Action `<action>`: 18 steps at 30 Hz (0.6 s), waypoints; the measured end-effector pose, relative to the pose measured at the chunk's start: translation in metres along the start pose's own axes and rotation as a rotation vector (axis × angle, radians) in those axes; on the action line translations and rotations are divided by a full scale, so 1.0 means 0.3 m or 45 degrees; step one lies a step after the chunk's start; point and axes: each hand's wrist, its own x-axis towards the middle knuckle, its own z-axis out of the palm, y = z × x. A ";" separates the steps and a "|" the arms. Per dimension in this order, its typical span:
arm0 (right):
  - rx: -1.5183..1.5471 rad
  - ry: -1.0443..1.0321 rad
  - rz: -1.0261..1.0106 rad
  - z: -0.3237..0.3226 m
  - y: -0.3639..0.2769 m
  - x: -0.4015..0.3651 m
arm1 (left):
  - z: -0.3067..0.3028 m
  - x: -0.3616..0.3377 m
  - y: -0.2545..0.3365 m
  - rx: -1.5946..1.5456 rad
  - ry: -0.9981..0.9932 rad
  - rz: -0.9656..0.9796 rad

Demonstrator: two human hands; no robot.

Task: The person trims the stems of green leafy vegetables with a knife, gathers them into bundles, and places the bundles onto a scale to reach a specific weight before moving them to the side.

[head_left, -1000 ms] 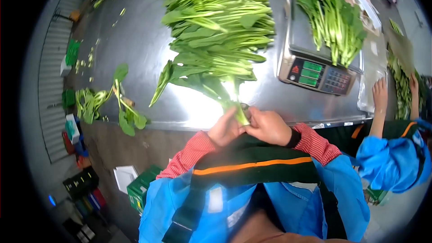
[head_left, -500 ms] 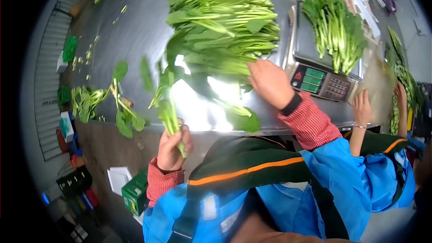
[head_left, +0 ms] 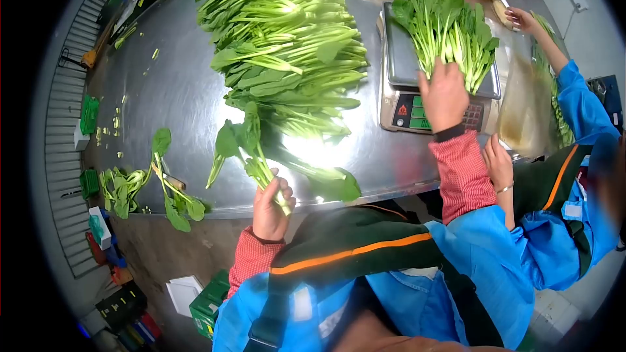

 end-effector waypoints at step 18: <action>0.799 -0.744 -0.467 0.161 -0.606 -0.437 | -0.294 0.017 0.004 -0.220 0.281 0.079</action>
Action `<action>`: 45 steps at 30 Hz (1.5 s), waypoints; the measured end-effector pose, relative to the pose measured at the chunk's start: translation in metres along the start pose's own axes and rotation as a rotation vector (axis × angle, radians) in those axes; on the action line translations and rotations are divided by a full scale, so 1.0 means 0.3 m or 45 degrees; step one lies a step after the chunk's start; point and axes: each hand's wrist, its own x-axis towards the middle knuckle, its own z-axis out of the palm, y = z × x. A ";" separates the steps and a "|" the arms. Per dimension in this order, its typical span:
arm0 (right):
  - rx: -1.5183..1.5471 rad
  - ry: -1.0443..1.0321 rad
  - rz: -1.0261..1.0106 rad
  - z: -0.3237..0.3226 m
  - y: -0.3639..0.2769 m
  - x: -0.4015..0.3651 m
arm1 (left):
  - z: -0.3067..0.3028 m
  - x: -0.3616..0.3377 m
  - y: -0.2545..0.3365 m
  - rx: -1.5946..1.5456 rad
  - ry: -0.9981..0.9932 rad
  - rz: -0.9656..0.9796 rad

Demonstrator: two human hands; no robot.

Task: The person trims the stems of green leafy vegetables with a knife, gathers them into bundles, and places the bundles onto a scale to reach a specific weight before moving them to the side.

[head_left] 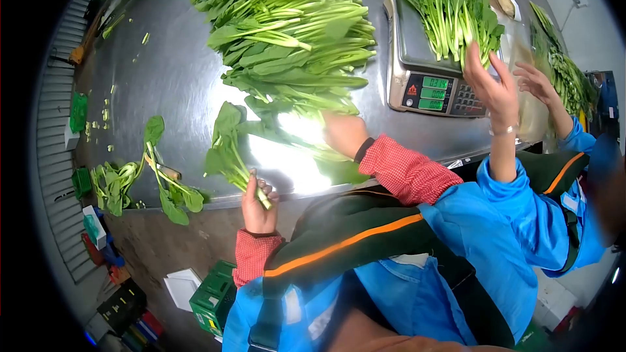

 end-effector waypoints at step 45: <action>1.075 -0.597 0.331 -0.208 -0.024 -0.045 | 0.018 -0.062 -0.090 0.088 -0.110 0.162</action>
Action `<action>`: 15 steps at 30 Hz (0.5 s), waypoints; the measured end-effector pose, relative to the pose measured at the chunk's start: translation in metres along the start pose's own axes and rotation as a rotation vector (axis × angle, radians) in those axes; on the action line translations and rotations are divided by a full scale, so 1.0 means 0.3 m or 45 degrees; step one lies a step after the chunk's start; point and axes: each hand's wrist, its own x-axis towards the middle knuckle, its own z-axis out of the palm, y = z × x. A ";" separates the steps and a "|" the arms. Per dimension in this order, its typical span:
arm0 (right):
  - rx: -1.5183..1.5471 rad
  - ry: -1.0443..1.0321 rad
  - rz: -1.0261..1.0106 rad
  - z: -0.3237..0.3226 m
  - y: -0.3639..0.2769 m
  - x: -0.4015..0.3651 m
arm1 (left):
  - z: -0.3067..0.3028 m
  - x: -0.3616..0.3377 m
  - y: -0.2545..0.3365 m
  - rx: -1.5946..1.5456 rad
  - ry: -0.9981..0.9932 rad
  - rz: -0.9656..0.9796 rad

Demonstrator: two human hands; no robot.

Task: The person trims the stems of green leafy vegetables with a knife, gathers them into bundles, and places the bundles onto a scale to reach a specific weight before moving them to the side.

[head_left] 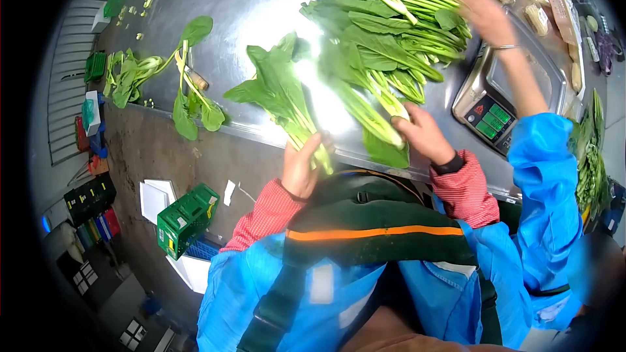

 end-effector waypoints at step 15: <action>-1.055 0.250 -0.428 0.197 0.025 0.055 | -0.075 0.018 -0.039 -0.135 0.085 -0.250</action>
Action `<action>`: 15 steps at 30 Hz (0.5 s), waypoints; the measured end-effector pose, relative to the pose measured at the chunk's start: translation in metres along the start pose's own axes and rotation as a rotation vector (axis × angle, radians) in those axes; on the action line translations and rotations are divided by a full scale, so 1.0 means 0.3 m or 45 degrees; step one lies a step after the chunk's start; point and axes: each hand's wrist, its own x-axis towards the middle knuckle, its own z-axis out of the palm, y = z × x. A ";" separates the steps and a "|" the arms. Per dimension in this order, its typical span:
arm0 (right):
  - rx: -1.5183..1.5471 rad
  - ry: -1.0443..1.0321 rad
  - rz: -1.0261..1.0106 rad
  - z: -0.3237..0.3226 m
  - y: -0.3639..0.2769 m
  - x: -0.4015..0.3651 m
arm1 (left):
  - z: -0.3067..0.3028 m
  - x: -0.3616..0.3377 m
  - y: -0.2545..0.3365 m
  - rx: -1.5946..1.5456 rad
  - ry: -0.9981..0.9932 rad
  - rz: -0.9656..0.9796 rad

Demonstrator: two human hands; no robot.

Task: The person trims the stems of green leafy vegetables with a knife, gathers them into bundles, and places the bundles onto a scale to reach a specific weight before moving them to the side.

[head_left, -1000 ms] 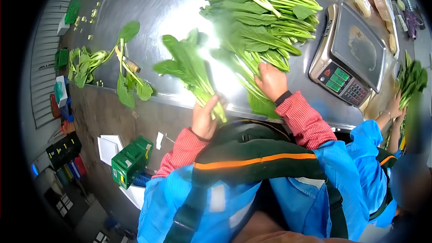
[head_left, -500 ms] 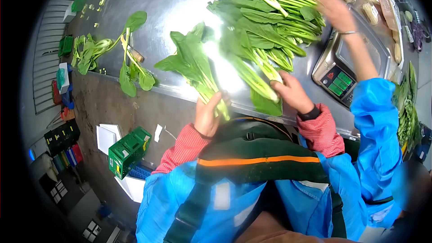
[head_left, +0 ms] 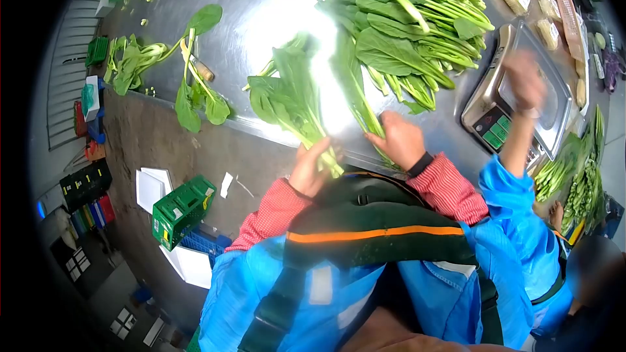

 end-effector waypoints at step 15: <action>0.054 -0.097 0.111 0.096 -0.042 0.022 | -0.057 -0.043 0.043 0.096 -0.044 -0.004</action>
